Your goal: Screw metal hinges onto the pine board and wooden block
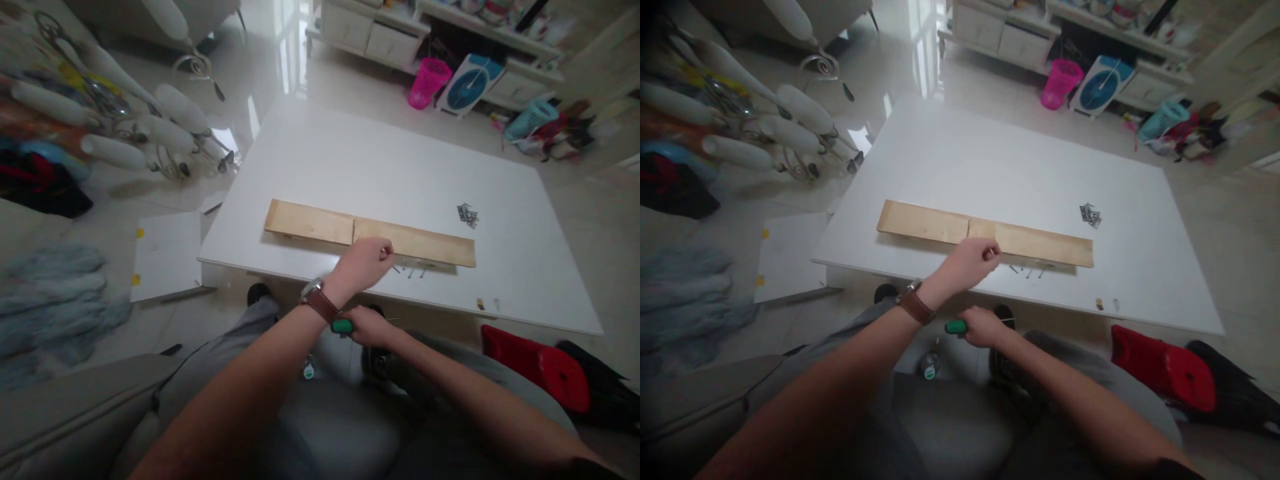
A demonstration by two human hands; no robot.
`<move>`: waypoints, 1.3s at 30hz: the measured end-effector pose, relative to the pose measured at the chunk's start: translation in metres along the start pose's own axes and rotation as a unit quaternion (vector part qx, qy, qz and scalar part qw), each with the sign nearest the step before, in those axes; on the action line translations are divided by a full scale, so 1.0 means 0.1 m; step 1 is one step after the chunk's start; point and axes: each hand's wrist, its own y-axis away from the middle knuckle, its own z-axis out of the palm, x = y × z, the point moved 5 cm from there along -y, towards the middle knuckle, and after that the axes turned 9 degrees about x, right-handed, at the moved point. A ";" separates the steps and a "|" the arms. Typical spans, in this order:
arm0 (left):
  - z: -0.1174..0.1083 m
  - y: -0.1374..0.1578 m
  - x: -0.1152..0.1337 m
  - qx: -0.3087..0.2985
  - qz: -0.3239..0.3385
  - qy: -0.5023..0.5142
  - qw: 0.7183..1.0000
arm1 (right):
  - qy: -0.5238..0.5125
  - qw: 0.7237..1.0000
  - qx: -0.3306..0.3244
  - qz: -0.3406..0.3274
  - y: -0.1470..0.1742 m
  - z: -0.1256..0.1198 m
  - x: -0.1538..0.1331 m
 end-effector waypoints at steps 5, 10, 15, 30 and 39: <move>-0.25 -0.15 -0.14 0.084 -0.101 0.192 0.973 | -0.123 0.983 0.137 -0.012 0.02 -0.83 0.11; -0.12 -0.17 -0.22 -0.002 -0.194 0.321 0.927 | -0.292 0.878 0.373 0.071 0.06 -1.33 0.28; 0.01 -0.17 -0.26 -0.056 -0.234 0.404 0.883 | -0.331 0.847 0.407 0.081 -0.01 -1.39 0.39; 0.24 -0.21 -0.24 0.003 -0.230 0.514 0.826 | -0.362 0.827 0.425 0.062 -0.12 -1.59 0.31; 0.15 -0.18 -0.27 0.090 -0.167 0.512 0.837 | -0.332 0.823 0.459 0.049 -0.09 -1.62 0.10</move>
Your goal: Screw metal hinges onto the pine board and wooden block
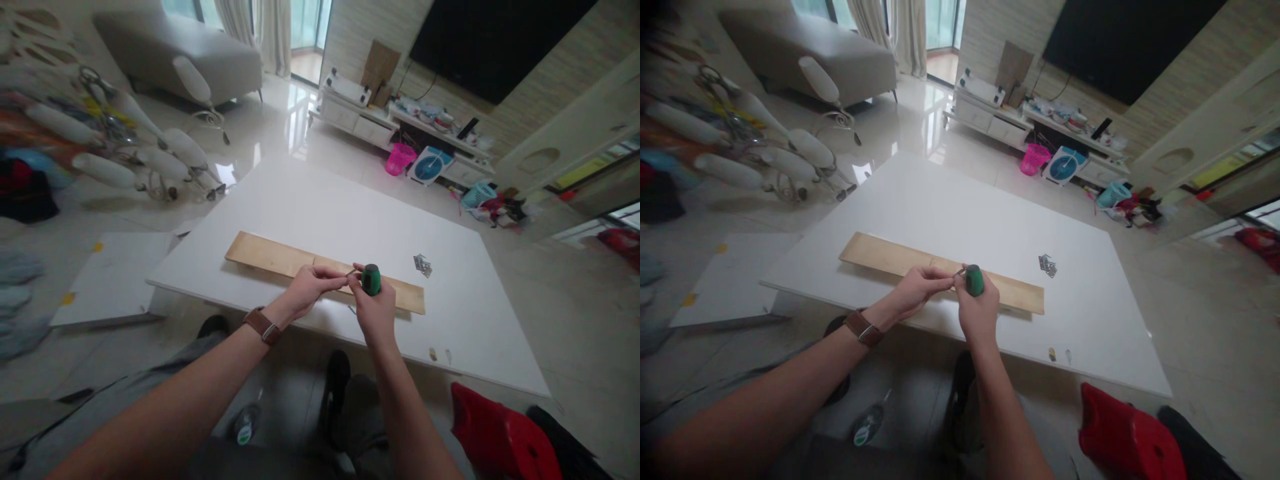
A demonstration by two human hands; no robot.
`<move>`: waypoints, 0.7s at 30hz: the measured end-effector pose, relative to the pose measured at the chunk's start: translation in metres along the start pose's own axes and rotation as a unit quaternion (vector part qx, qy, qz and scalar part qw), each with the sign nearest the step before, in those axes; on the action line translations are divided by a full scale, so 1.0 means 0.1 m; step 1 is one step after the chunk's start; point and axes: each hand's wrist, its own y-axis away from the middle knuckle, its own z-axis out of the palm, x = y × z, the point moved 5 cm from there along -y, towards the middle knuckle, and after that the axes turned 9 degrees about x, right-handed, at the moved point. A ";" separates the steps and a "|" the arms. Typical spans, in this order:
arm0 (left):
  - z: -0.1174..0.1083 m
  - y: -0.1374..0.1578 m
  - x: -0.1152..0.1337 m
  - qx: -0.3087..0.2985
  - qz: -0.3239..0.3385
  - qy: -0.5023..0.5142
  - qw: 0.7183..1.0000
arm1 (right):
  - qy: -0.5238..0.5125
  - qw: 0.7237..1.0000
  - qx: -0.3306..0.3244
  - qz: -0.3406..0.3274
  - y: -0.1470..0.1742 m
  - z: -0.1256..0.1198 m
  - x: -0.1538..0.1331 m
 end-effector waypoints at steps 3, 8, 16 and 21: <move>-0.04 -0.02 0.01 0.000 0.018 -0.009 1.000 | 0.011 1.000 0.000 0.000 0.03 0.01 -0.04; -0.04 -0.02 0.05 -0.015 0.023 -0.011 1.000 | 0.022 1.000 0.007 -0.016 0.04 0.02 -0.09; -0.08 0.04 0.09 -0.033 0.010 -0.023 0.999 | 0.023 1.000 -0.010 0.011 -0.01 0.07 -0.04; -0.16 0.00 0.07 -0.013 0.011 -0.050 0.999 | 0.039 0.998 -0.034 0.023 -0.04 0.11 0.01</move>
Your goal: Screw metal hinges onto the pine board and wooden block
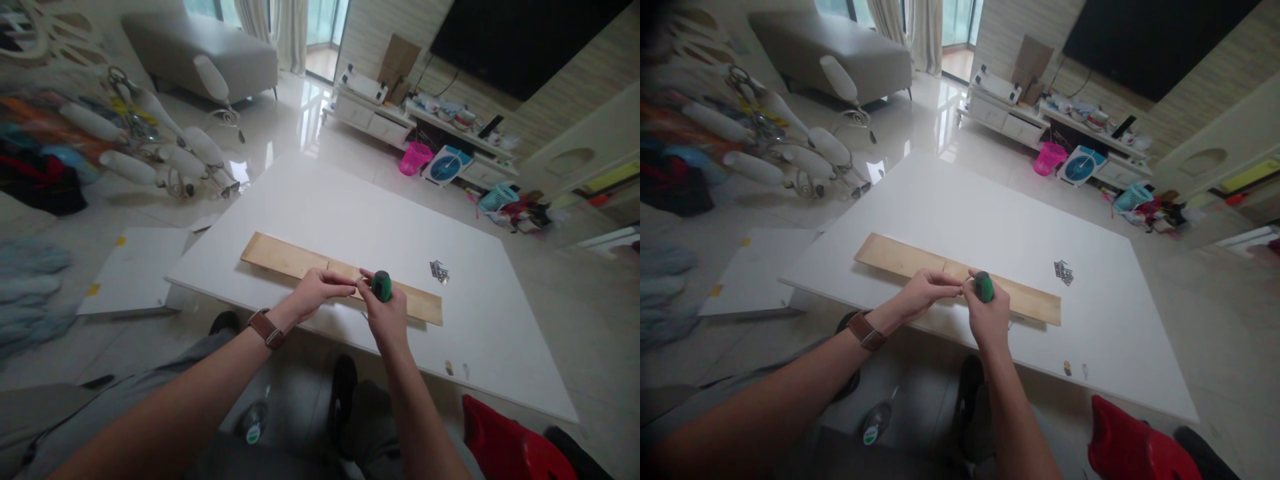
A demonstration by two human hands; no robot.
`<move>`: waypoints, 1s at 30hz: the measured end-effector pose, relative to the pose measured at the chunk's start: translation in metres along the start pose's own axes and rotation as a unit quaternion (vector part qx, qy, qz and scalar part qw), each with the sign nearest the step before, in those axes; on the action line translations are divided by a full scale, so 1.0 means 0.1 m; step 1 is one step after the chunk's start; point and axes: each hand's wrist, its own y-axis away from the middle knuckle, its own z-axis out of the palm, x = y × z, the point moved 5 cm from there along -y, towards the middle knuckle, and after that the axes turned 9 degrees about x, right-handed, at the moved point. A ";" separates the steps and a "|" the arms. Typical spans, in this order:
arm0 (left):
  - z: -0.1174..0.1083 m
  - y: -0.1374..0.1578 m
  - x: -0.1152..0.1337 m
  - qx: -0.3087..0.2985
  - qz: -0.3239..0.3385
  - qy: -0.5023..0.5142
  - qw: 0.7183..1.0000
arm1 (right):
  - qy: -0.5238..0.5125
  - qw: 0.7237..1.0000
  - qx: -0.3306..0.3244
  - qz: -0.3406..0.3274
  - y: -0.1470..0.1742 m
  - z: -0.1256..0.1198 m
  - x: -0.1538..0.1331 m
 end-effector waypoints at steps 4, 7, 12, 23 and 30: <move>-0.01 -0.02 -0.02 0.006 0.002 -0.010 1.000 | -0.004 1.000 -0.007 0.013 -0.03 0.02 0.04; 0.01 -0.02 -0.03 0.005 -0.001 -0.005 1.000 | -0.014 1.000 -0.005 0.019 -0.04 0.01 0.05; 0.05 -0.01 -0.06 0.011 -0.003 0.002 1.000 | -0.021 1.000 -0.003 0.019 -0.04 -0.03 0.05; 0.06 0.01 -0.06 0.016 0.000 -0.004 1.000 | -0.006 1.000 -0.003 0.012 -0.04 -0.05 0.05; 0.03 0.02 0.00 0.015 0.011 -0.017 1.000 | -0.008 1.000 -0.011 0.013 -0.03 -0.01 0.04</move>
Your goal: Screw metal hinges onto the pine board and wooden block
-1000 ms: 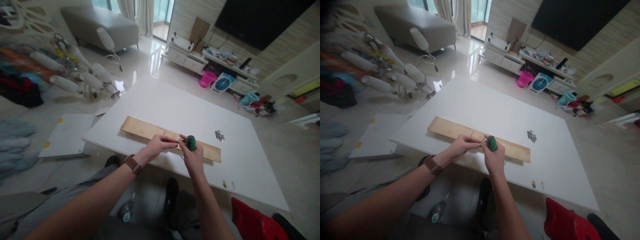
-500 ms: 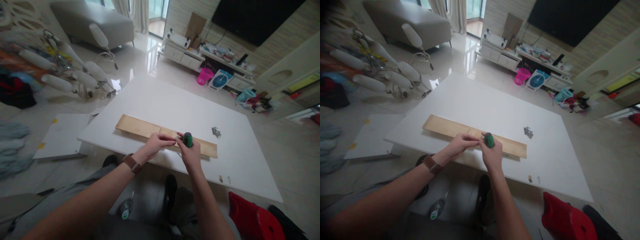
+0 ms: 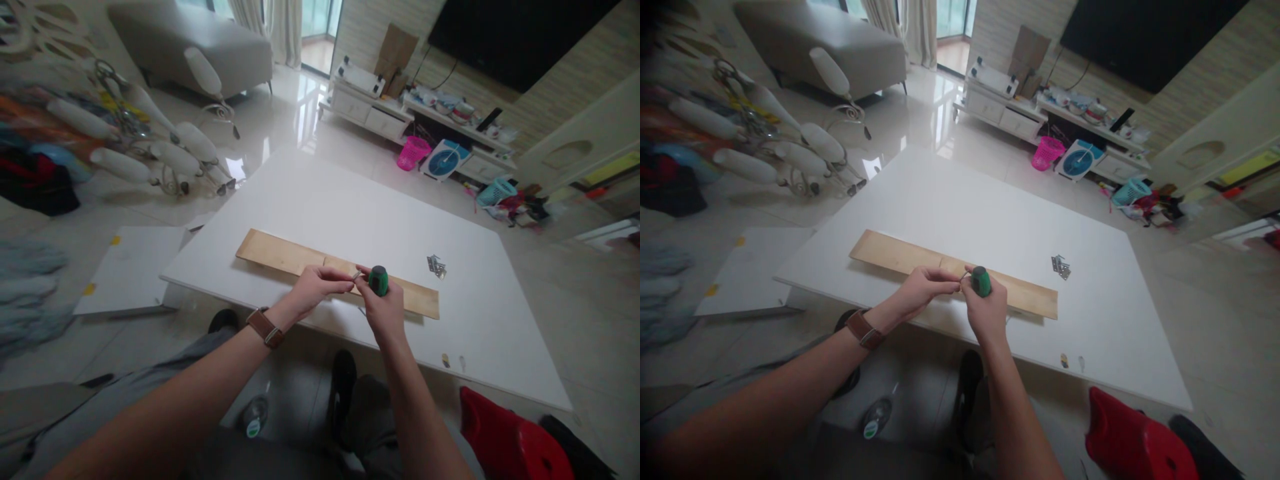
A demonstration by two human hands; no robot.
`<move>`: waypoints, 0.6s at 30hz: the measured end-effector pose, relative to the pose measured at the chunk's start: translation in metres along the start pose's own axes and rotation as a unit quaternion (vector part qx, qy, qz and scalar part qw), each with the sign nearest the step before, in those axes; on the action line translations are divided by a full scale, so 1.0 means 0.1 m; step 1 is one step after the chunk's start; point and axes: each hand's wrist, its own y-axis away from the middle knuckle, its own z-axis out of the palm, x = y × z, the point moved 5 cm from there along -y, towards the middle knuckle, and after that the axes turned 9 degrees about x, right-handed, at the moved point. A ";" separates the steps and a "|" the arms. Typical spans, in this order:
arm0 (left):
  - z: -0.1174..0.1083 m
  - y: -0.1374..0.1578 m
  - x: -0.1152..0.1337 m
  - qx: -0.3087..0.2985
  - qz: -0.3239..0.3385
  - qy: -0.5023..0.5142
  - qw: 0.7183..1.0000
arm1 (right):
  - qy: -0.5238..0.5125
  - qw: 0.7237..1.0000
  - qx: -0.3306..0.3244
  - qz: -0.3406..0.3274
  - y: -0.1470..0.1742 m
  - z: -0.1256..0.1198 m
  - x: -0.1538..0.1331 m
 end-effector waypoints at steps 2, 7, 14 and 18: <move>-0.01 0.00 0.01 0.003 0.003 -0.004 1.000 | -0.001 1.000 -0.002 0.001 0.00 0.00 0.00; -0.02 0.01 0.02 0.007 0.010 -0.020 1.000 | -0.002 1.000 -0.006 -0.003 0.00 0.00 -0.01; -0.02 0.00 0.00 0.006 0.017 -0.022 1.000 | -0.001 1.000 -0.005 -0.007 0.01 0.00 0.00; -0.03 -0.01 -0.01 0.007 0.020 -0.024 0.999 | -0.005 1.000 -0.006 0.002 0.00 0.00 0.00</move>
